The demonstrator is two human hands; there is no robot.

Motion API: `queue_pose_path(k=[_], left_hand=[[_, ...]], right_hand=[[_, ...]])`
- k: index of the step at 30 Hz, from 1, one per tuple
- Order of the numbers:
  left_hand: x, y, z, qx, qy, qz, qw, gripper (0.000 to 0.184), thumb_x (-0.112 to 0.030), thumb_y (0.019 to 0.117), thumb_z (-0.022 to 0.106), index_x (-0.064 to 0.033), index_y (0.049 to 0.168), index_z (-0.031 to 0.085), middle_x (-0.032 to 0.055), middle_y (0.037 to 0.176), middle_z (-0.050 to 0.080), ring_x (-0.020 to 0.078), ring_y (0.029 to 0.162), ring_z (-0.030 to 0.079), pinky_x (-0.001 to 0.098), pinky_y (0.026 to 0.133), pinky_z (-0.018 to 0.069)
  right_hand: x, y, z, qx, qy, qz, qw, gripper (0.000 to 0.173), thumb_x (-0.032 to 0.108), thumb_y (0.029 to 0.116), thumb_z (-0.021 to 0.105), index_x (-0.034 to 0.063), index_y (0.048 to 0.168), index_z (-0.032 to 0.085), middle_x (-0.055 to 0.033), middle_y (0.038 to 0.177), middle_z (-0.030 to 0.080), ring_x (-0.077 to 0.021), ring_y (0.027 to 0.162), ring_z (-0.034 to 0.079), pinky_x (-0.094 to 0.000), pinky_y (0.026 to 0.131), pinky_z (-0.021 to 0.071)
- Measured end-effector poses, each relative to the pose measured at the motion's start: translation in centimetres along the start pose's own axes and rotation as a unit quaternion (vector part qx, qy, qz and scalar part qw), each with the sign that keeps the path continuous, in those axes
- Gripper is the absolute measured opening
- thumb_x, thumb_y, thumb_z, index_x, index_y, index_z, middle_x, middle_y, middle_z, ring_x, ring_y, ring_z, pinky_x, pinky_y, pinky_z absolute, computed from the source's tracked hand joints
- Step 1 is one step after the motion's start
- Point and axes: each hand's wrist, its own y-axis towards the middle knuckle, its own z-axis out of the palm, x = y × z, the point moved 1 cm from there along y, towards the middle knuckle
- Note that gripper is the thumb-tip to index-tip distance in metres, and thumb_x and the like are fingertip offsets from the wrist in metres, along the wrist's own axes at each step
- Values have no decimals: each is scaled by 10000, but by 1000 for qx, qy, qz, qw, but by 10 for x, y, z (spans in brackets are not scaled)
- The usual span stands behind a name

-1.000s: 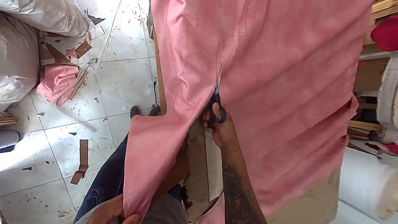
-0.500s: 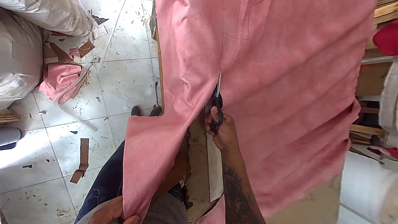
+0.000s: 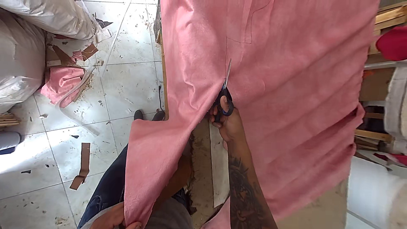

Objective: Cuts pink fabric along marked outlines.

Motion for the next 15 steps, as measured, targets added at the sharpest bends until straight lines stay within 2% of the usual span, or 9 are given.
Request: queue_pose_path(k=[2, 6, 10, 15], left_hand=[[-1, 0, -1, -4, 2, 2, 1000, 241, -192, 995, 701, 30, 1086, 728, 179, 1083, 715, 239, 1025, 696, 425, 956, 573], [0, -3, -3, -8, 6, 3, 1000, 233, -190, 995, 699, 28, 1070, 733, 178, 1069, 716, 238, 1007, 696, 430, 945, 575], [3, -6, -5, -7, 12, 6, 1000, 237, -193, 1000, 692, 24, 1087, 729, 176, 1075, 719, 246, 1003, 700, 446, 947, 577], [5, -11, -8, -10, 13, -6, 1000, 249, -206, 998, 695, 16, 1106, 727, 177, 1102, 719, 267, 1033, 698, 470, 970, 569]], right_hand=[[-1, 5, 0, 1, 3, -15, 1000, 519, 503, 1056, 504, 73, 796, 635, -53, 711, 594, -97, 504, 500, -212, 402, 364], [0, 5, 1, -24, -5, -14, 1000, 508, 458, 1044, 562, 50, 752, 643, -69, 677, 591, -106, 483, 486, -222, 396, 358], [1, 3, 3, -37, -9, -11, 999, 479, 432, 1034, 595, 43, 762, 656, -74, 689, 605, -99, 473, 477, -214, 388, 354], [1, -7, 5, -46, -32, 2, 998, 487, 513, 995, 623, 100, 740, 651, -38, 640, 569, -73, 436, 419, -194, 369, 299]])
